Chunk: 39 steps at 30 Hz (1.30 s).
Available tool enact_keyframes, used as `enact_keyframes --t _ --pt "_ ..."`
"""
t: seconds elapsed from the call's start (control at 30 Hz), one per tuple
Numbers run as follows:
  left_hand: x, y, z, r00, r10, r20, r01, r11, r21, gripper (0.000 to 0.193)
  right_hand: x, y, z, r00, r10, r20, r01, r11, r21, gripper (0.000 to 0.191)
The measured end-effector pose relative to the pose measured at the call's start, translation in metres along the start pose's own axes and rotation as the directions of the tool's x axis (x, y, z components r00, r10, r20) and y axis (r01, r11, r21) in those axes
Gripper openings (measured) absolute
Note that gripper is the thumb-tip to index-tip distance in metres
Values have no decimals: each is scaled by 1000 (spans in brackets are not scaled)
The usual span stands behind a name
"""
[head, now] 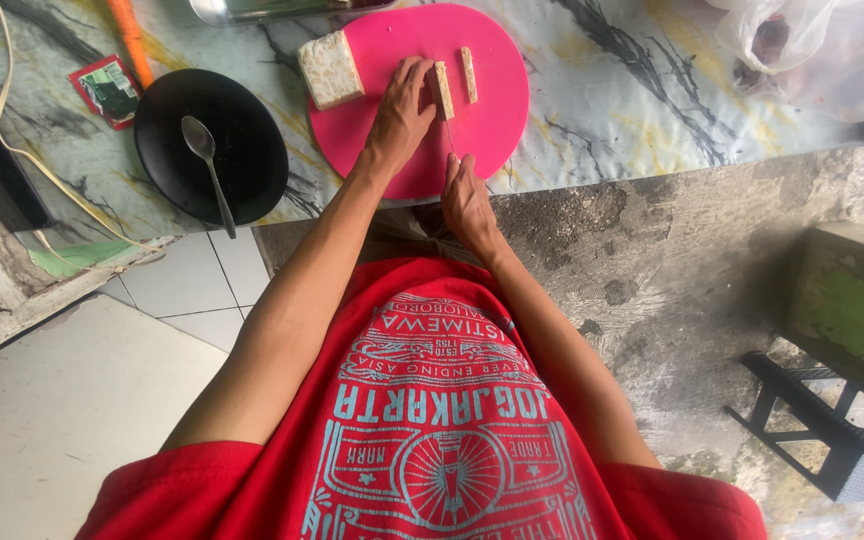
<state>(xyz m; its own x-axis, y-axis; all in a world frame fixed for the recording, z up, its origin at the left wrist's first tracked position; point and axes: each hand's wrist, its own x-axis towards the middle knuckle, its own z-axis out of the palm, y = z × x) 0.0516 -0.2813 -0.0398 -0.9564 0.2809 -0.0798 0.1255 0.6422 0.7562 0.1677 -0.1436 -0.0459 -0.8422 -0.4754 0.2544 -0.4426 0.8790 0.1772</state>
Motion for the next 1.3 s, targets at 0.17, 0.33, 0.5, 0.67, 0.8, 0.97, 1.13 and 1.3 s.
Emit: enact_keyframes --t 0.17,0.33,0.5,0.67,0.8,0.97,1.13,1.3 --pt "0 1 0 999 -34 12 34 999 -24 58 -7 4 0 986 -157 60 165 970 -177 47" --pt "1 -3 0 990 122 -77 -119 992 44 61 -38 1 -12 997 -40 71 26 982 190 51" --pt "0 -3 -1 998 55 -31 -55 998 -1 60 -33 2 -5 978 61 202 -144 893 427 49" --pt "1 3 -3 994 90 -58 -89 996 16 62 2 18 2 976 -194 103 217 923 -319 40" --pt "2 7 -10 994 103 -48 -101 994 42 70 13 21 -2 992 -96 81 116 946 -302 41" --pt "9 1 -9 996 92 -21 -91 995 39 52 4 21 -7 927 169 335 -322 816 480 49" --pt "0 -12 -11 988 -106 -114 98 993 -73 27 -6 21 -4 926 191 325 -362 691 626 54" --pt "-25 -13 -18 980 -125 -154 118 992 -53 27 -9 14 1 906 164 390 -388 691 610 51"
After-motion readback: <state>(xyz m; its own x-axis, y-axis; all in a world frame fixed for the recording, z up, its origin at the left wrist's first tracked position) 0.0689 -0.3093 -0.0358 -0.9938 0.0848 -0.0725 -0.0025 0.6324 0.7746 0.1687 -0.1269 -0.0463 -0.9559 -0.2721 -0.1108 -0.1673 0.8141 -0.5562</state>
